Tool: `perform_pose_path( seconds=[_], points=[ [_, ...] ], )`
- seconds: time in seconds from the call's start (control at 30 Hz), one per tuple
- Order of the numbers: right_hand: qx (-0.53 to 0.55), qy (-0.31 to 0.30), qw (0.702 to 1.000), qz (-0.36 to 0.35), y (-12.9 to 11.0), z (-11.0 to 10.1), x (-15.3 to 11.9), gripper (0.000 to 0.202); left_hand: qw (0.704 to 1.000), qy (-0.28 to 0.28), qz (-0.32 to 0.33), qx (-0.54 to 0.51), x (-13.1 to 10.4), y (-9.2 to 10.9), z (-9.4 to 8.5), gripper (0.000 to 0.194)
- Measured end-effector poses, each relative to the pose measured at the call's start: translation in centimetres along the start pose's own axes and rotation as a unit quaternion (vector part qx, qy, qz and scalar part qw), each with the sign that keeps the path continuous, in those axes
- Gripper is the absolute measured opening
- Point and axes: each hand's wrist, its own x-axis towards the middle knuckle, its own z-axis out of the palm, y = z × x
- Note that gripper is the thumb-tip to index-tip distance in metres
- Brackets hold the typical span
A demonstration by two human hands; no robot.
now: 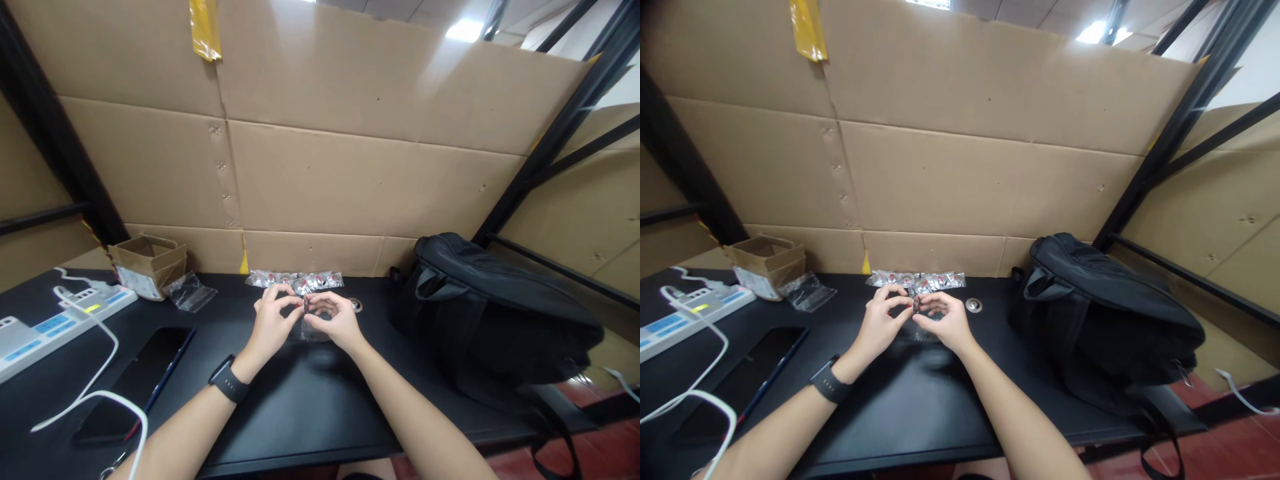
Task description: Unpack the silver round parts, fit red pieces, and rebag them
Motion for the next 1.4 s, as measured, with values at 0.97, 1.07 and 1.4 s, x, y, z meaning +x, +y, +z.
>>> perform_pose_path(
  seconds=[0.97,1.07,1.4],
  points=[
    [-0.309,-0.067,0.944,-0.095,-1.9,-1.7,0.2,0.008,0.992,0.049,0.095,0.061,-0.2,0.7,-0.5,0.013],
    [-0.389,-0.128,0.899,-0.156,-2.7,-2.3,0.1,0.008,0.996,0.063,0.052,0.022,0.3,0.4,-1.1,0.018],
    [-0.414,-0.186,0.876,-0.166,-3.7,-3.0,-0.1,0.009,0.974,-0.2,0.111,-0.004,-0.6,0.4,0.2,0.015]
  ],
)
